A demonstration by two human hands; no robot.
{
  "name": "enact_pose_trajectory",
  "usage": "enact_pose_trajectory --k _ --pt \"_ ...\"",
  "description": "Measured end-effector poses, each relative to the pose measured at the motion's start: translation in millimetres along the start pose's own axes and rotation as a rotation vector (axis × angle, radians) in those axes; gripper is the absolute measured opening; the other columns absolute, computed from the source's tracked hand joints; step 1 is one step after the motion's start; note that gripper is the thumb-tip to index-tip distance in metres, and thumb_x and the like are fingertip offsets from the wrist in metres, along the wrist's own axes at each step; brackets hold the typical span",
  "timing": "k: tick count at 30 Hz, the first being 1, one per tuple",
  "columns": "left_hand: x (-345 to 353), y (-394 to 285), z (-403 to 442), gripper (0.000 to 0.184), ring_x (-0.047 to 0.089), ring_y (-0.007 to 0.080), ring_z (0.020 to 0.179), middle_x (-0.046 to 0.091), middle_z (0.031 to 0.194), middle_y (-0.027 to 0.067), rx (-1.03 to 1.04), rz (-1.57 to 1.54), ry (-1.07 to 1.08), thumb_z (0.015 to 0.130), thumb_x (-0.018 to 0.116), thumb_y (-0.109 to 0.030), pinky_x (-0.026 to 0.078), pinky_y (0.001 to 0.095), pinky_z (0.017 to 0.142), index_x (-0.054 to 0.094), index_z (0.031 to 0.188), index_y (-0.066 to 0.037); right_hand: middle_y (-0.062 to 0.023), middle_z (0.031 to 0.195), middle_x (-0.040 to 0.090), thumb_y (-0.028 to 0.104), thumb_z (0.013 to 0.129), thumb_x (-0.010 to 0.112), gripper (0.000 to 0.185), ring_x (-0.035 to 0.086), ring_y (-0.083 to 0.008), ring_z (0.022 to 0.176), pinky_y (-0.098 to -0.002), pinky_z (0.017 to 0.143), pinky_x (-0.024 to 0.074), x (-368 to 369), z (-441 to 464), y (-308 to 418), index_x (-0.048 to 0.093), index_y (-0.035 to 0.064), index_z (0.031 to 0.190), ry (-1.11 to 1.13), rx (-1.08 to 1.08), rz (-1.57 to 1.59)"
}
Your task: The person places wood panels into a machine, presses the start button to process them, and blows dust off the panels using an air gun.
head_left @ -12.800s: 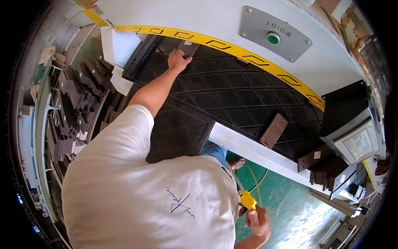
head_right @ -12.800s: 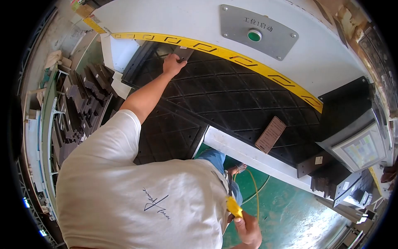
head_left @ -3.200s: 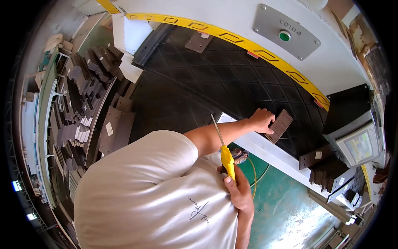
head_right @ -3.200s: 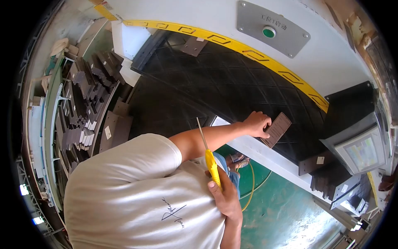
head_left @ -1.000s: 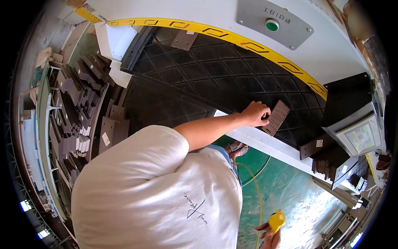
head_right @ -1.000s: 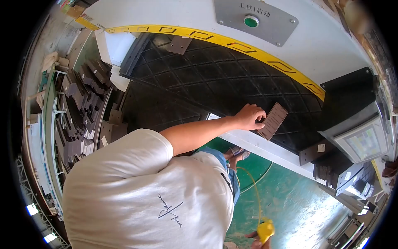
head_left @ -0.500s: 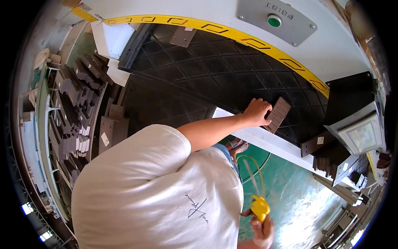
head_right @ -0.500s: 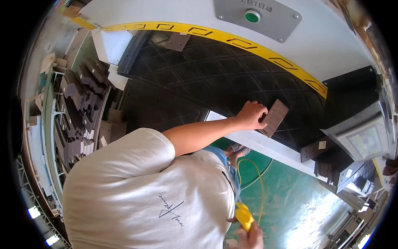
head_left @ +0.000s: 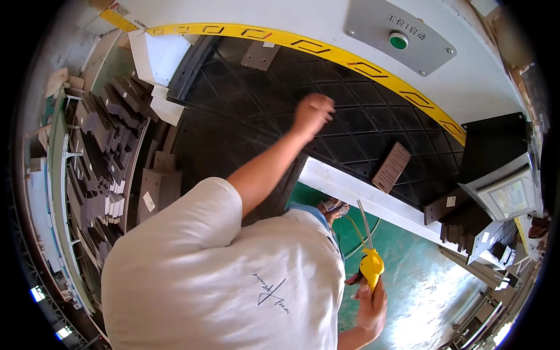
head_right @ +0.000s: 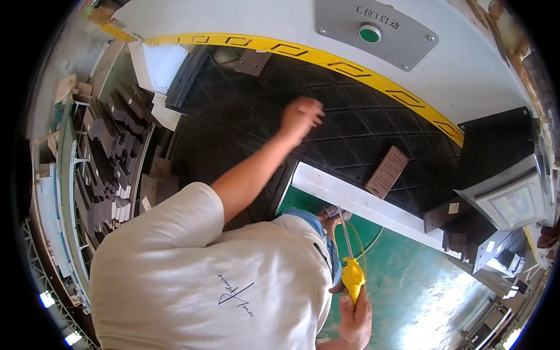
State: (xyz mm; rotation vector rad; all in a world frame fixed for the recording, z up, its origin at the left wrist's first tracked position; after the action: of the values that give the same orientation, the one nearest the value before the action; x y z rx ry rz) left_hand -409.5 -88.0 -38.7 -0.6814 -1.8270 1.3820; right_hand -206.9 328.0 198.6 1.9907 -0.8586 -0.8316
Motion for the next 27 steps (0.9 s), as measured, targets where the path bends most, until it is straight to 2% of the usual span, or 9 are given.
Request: enact_pose_trajectory --k 1,2,3,5,8,14,19,23,27 --pt "-54.0 -12.3 21.3 0.018 0.072 0.0213 0.077 0.077 0.096 0.0120 0.124 0.208 -0.213 0.096 0.074 -0.016 0.058 0.0352 0.070 0.072 0.110 -0.004 -0.0110 0.102 0.076 0.036 0.112 0.056 0.044 0.058 -0.0141 0.075 -0.0298 0.070 0.0487 3.4 3.1 -6.9 0.061 -0.0045 0.127 0.070 0.015 0.008" --pt "-93.6 -54.2 30.7 0.024 0.073 0.0291 0.084 0.074 0.091 0.0145 0.584 0.721 -0.428 0.094 0.074 -0.017 0.058 0.0418 0.076 0.070 0.113 -0.002 -0.0103 0.102 0.076 0.034 0.112 0.056 0.043 0.059 -0.0159 0.077 -0.0304 0.073 0.0489 5.1 4.1 -13.3 0.060 -0.0052 0.131 0.141 0.034 0.014" --pt "-134.3 -67.2 46.7 0.029 0.071 0.0353 0.109 0.075 0.107 0.0184 0.365 0.791 -0.535 0.090 0.080 -0.024 0.055 0.0495 0.096 0.072 0.109 -0.004 -0.0096 0.102 0.076 0.031 0.113 0.057 0.043 0.060 -0.0176 0.079 -0.0311 0.075 0.0492 10.1 4.5 -18.6 0.060 -0.0059 0.135 0.214 0.053 0.020" --pt "-181.8 -93.4 64.0 0.051 0.061 0.0400 0.127 0.068 0.129 0.0205 0.554 1.098 -0.803 0.085 0.086 -0.034 0.049 0.0505 0.107 0.068 0.123 -0.005 -0.0097 0.100 0.076 0.033 0.113 0.055 0.042 0.057 -0.0144 0.075 -0.0291 0.070 0.0476 14.4 15.6 -19.0 0.060 -0.0053 0.129 0.204 0.037 0.070" --pt "-205.9 -92.5 113.1 0.071 0.051 0.0457 0.137 0.058 0.143 0.0234 0.434 1.262 -0.564 0.080 0.090 -0.041 0.044 0.0517 0.115 0.062 0.134 -0.006 -0.0114 0.098 0.075 0.040 0.113 0.056 0.046 0.054 -0.0121 0.071 -0.0268 0.065 0.0455 23.0 41.6 -7.5 0.061 -0.0051 0.120 0.261 0.045 0.055" --pt "-197.6 -78.0 119.6 0.074 0.049 0.0479 0.140 0.054 0.150 0.0296 0.422 1.217 -0.420 0.079 0.090 -0.043 0.043 0.0536 0.118 0.062 0.134 -0.003 -0.0154 0.126 0.072 0.039 0.116 0.051 0.053 0.070 -0.0209 0.110 -0.0304 0.077 0.0599 81.2 100.9 23.1 0.056 -0.0060 0.142 0.372 0.073 0.400" --pt "-153.9 -71.3 28.8 0.076 0.057 0.0459 0.129 0.060 0.148 0.0235 0.741 1.224 -0.516 0.076 0.091 -0.037 0.045 0.0548 0.111 0.057 0.135 -0.003 -0.0106 0.097 0.074 0.037 0.117 0.050 0.042 0.072 -0.0190 0.096 -0.0349 0.072 0.0555 117.3 142.1 0.2 0.064 -0.0018 0.124 0.239 0.169 0.185" --pt "-129.5 -65.1 -46.8 0.084 0.058 0.0443 0.128 0.060 0.150 0.0211 0.686 1.227 -0.424 0.073 0.091 -0.033 0.043 0.0555 0.114 0.054 0.142 -0.004 -0.0039 0.079 0.065 0.038 0.116 0.052 0.041 0.059 -0.0155 0.070 -0.0317 0.063 0.0471 105.1 150.5 20.7 0.066 0.0005 0.109 0.106 0.057 -0.152" --pt "-119.4 -56.2 -114.2 0.089 0.056 0.0436 0.130 0.057 0.153 0.0193 0.651 1.232 -0.298 0.070 0.093 -0.029 0.042 0.0552 0.114 0.052 0.146 -0.006 -0.0104 0.080 0.066 0.035 0.114 0.053 0.039 0.064 -0.0211 0.071 -0.0386 0.068 0.0504 116.5 160.1 20.1 0.064 -0.0004 0.104 0.223 0.040 -0.282"
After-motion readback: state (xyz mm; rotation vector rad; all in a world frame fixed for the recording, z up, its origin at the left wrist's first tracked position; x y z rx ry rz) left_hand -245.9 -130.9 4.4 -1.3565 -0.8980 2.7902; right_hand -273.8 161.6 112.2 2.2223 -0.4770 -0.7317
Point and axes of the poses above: each hand's wrist, its own z-axis towards the middle knuckle, its own x-axis out of the palm, y = z × x, the point moved 9 cm from there along z, towards the middle knuckle
